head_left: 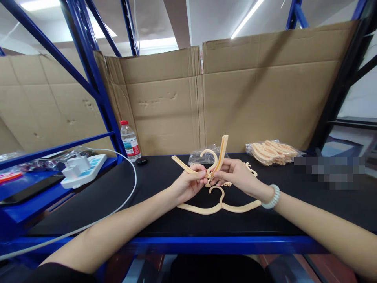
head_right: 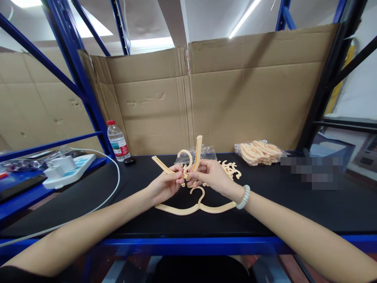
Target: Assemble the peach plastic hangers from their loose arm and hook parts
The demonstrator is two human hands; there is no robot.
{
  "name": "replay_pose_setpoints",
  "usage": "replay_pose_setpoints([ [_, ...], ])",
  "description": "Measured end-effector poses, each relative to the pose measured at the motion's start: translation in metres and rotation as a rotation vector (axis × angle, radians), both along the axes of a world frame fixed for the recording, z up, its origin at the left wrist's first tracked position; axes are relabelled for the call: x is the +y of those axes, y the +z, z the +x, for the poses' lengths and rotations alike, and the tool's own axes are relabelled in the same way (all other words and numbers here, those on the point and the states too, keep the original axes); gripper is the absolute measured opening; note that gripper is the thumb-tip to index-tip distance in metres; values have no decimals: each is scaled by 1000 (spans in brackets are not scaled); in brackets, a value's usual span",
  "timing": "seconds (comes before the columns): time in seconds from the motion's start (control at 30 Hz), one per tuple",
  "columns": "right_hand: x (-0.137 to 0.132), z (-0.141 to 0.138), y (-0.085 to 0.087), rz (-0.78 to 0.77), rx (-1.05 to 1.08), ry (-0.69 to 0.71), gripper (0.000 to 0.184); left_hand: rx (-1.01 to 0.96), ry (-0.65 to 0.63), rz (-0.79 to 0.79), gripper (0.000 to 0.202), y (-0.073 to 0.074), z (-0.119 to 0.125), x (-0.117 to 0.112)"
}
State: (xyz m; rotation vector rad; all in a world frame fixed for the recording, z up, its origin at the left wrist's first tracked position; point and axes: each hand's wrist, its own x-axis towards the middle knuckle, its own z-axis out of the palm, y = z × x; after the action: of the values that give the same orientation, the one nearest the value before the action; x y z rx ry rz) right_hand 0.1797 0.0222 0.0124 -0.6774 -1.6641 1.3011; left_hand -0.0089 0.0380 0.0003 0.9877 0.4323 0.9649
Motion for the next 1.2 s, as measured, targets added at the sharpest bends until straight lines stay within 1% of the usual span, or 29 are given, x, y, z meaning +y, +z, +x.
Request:
replay_pose_setpoints([
  [0.1, -2, -1, 1, 22, 12, -19, 29, 3, -14, -5, 25, 1, 0, -2],
  [0.27, -5, -1, 3, 49, 12, -42, 28, -4, 7, -6, 26, 3, 1, -4],
  [0.47, -6, -1, 6, 91, 10, -51, 23, 8, -7, 94, 24, 0, 0, -1],
  [0.53, -6, -1, 6, 94, 11, -55, 23, 17, -10, 98, 23, -1, 0, -1],
  [0.73, -6, -1, 6, 99, -18, -61, 25, 65, 38, 117, 23, 1, 0, -3],
  [0.8, -5, 0, 6, 118, -26, -69, 25, 79, 52, 155, 22, 3, 0, -4],
  [0.97, -7, 1, 7, 144, -47, -71, 22, 148, 83, 314, 18, 7, 0, -5],
  [1.2, -10, 1, 12, 147, -112, -107, 20, 256, 153, 446, 17, 6, -2, -2],
])
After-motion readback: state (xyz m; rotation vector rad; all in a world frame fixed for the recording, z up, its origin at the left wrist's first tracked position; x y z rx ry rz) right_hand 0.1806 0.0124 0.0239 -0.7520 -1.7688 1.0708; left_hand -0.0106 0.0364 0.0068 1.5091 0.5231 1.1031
